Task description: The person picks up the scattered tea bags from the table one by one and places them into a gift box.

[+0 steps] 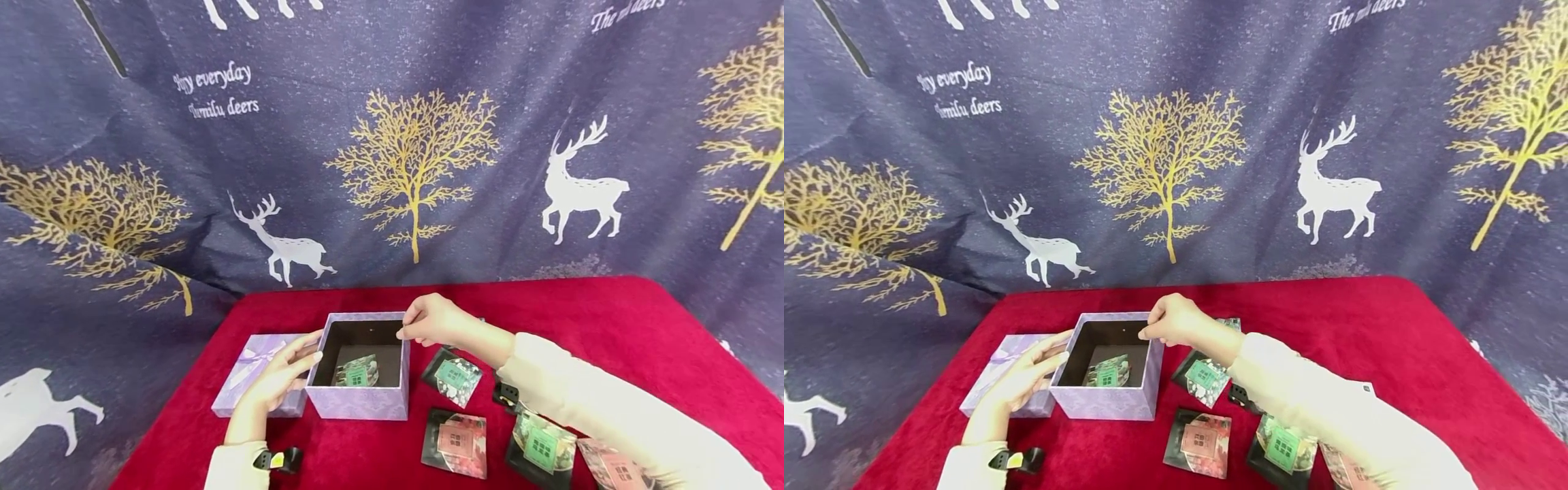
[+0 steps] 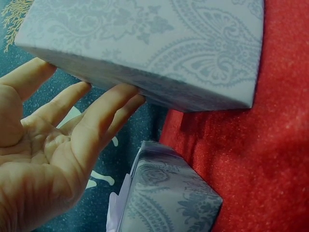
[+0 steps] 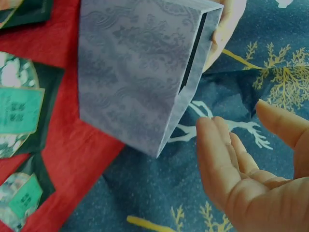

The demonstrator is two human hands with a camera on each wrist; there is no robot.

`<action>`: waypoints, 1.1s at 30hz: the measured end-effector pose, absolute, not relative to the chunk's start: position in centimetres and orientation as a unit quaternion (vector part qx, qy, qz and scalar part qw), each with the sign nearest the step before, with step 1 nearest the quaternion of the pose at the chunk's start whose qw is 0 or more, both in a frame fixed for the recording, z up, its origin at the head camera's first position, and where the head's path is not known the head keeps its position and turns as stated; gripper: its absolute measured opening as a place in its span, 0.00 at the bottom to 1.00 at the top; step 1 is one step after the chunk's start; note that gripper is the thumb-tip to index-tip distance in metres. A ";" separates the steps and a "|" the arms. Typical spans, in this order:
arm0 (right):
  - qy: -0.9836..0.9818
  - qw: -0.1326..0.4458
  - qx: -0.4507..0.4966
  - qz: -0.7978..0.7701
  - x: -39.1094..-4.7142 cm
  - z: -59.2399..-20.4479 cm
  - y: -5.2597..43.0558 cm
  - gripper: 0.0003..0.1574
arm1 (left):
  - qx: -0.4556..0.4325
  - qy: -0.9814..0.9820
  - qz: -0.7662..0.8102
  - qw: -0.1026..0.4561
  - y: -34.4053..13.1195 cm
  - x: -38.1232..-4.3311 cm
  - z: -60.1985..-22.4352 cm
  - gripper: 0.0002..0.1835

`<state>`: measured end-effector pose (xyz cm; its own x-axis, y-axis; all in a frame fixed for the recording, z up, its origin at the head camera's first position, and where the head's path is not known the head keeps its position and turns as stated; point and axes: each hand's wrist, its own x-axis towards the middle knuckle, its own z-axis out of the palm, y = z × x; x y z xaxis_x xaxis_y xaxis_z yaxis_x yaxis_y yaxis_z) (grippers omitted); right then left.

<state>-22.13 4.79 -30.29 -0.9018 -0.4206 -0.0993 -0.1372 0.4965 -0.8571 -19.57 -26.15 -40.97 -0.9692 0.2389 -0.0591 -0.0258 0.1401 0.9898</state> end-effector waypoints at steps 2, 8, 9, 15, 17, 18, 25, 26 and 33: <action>0.865 0.131 -0.172 -0.453 -22.1 -30.3 5.5 0.14 | 0.067 0.748 0.652 0.100 -26.1 -19.5 -41.0 0.32; 0.885 0.102 -0.179 -0.418 -22.0 -30.3 7.3 0.17 | 0.064 0.754 0.646 0.098 -26.4 -19.4 -40.9 0.31; 0.886 0.100 -0.178 -0.416 -21.9 -30.4 7.6 0.17 | 0.066 0.755 0.645 0.099 -26.4 -19.4 -41.0 0.31; 0.891 0.087 -0.189 -0.403 -21.8 -30.4 9.7 0.17 | 0.068 0.754 0.645 0.100 -26.3 -19.5 -41.0 0.31; 0.894 0.084 -0.192 -0.396 -21.7 -30.4 10.5 0.17 | 0.070 0.753 0.646 0.101 -26.2 -19.6 -41.0 0.31; 0.895 0.083 -0.193 -0.394 -21.6 -30.4 10.9 0.16 | 0.071 0.753 0.646 0.101 -26.2 -19.6 -41.0 0.31; 0.897 0.066 -0.210 -0.383 -21.2 -30.5 13.3 0.14 | 0.073 0.749 0.650 0.101 -26.2 -19.6 -40.9 0.31; 0.897 0.062 -0.214 -0.383 -21.2 -30.5 13.6 0.14 | 0.073 0.749 0.651 0.101 -26.2 -19.6 -40.9 0.31; 0.898 0.050 -0.214 -0.382 -21.1 -31.1 15.9 0.15 | 0.080 0.747 0.652 0.103 -26.2 -19.6 -40.9 0.31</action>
<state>-21.10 15.90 -31.07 -0.9038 -0.4215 0.0743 -0.3458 0.6170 -0.7069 -19.56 -26.24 -40.92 -0.9658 0.2547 -0.0495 -0.0147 0.1369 0.9905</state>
